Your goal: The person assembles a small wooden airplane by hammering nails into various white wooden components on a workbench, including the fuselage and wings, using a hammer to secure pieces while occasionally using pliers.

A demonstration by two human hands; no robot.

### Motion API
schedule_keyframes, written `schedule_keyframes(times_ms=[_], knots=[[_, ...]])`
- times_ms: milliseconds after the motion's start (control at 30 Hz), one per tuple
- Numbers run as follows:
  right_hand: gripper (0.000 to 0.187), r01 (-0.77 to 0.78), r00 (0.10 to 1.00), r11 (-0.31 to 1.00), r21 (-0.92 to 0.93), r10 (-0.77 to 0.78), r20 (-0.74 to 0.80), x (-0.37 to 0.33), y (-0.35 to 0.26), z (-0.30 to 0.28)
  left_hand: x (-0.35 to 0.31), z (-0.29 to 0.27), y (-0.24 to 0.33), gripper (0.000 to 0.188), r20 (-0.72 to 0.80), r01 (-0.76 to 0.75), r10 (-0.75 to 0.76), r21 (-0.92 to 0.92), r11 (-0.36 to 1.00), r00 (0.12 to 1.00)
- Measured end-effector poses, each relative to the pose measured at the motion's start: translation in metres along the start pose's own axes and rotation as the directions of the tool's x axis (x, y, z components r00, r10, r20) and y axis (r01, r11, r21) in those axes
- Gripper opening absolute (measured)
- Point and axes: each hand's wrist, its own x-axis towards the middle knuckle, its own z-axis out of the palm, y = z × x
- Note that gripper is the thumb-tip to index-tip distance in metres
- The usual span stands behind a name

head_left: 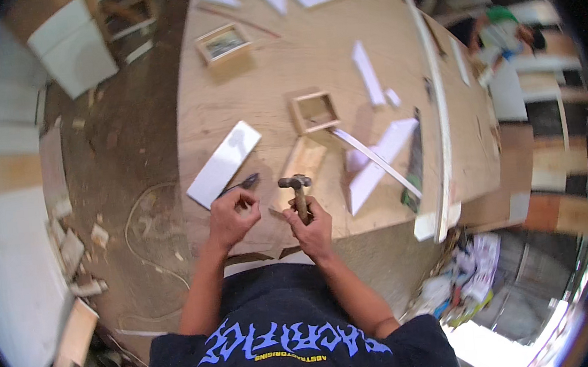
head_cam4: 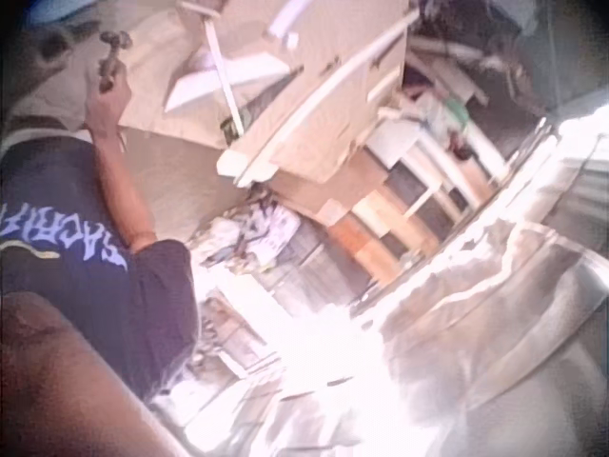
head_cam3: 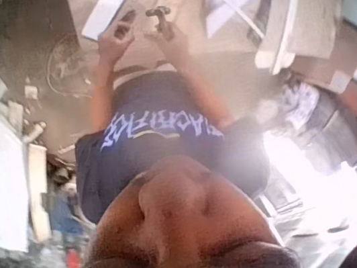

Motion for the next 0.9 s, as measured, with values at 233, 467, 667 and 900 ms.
schedule_keyframes(times_ms=[233, 467, 667, 900], knots=[[0.028, 0.133, 0.980, 0.988, 0.079, -0.119, -0.157, -0.039, 0.021, -0.051, -0.022, 0.057, 0.084, 0.016, 0.286, -0.159, 0.150, 0.010, 0.987, 0.946], [0.024, 0.067, 0.995, 0.974, 0.218, -0.049, -0.090, -0.041, 0.079, -0.144, -0.022, 0.144, 0.109, 0.017, 0.459, -0.234, 0.174, 0.077, 0.969, 0.871], [0.024, 0.051, 0.998, 0.986, 0.158, -0.058, 0.039, -0.031, 0.160, -0.234, -0.016, 0.243, 0.117, 0.010, 0.538, -0.143, 0.070, 0.096, 0.985, 0.840], [0.023, -0.126, 0.989, 0.839, 0.530, 0.066, 0.131, -0.021, 0.222, -0.328, 0.000, 0.345, 0.111, 0.028, 0.117, -0.235, 0.215, 0.208, 0.949, 0.970]])
